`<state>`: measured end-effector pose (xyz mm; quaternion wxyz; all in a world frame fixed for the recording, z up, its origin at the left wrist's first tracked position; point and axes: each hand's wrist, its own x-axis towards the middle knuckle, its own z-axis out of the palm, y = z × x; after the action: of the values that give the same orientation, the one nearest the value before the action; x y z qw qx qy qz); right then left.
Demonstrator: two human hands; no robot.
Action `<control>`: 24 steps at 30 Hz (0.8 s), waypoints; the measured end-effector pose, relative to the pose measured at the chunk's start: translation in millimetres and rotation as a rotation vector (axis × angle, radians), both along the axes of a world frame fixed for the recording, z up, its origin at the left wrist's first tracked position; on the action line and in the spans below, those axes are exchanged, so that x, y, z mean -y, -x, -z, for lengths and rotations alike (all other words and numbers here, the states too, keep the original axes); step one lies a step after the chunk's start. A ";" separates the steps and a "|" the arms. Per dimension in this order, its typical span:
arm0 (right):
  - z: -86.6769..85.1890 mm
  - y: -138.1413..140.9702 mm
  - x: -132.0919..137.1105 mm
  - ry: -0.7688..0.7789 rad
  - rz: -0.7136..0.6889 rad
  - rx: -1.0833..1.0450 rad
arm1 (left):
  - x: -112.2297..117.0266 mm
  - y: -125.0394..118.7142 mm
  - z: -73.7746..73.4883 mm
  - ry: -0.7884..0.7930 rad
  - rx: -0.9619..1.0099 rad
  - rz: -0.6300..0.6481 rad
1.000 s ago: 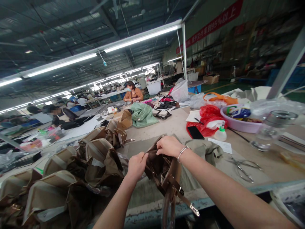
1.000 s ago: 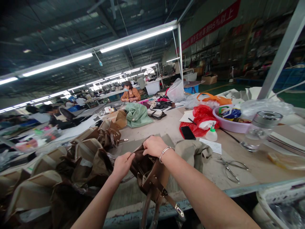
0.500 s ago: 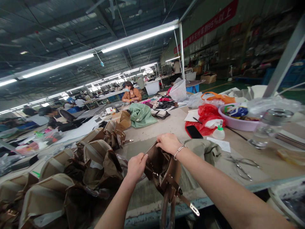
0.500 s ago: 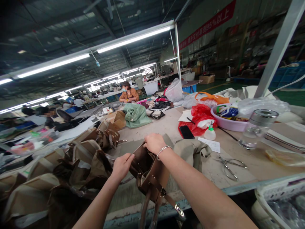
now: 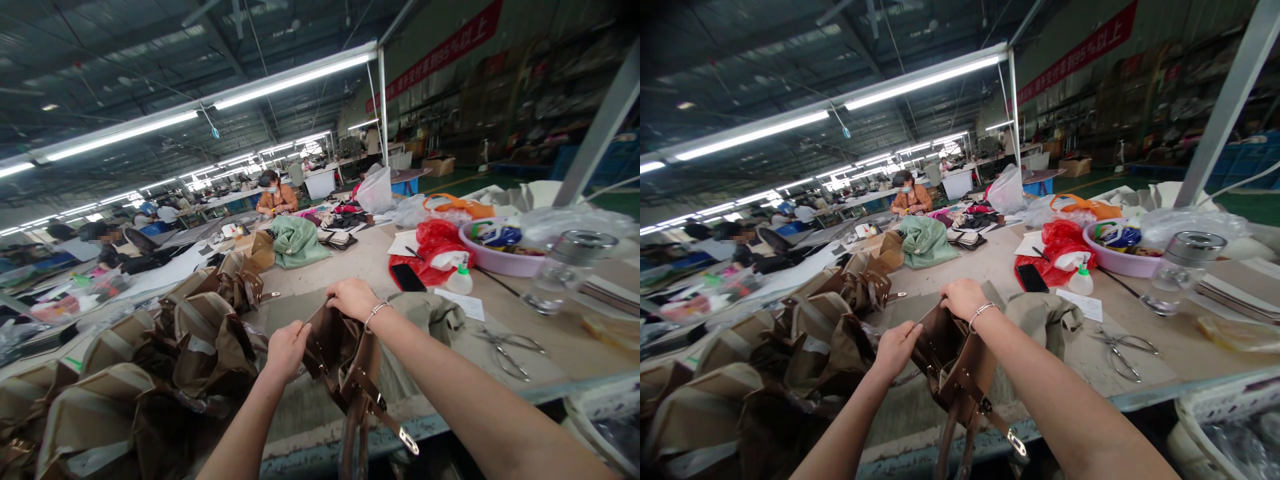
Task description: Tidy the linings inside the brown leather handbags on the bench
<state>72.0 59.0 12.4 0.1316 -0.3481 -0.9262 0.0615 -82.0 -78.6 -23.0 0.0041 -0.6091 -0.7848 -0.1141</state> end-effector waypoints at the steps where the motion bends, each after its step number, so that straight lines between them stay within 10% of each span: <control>1: -0.5 0.3 0.0 0.003 0.006 0.006 | -0.3 0.0 -0.5 0.012 -0.013 -0.003; 13: -1.8 5.8 -1.4 -0.002 0.014 0.042 | -32.0 -4.7 -48.4 0.211 -0.082 0.249; 24: -15.7 -22.1 17.7 0.042 0.047 0.005 | -69.9 -20.0 -27.4 0.165 -0.178 0.164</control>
<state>94.1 41.3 28.1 0.1233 -0.3723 -0.9167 0.0769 -62.0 -8.7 4.5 0.0142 -0.6771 -0.7357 0.0053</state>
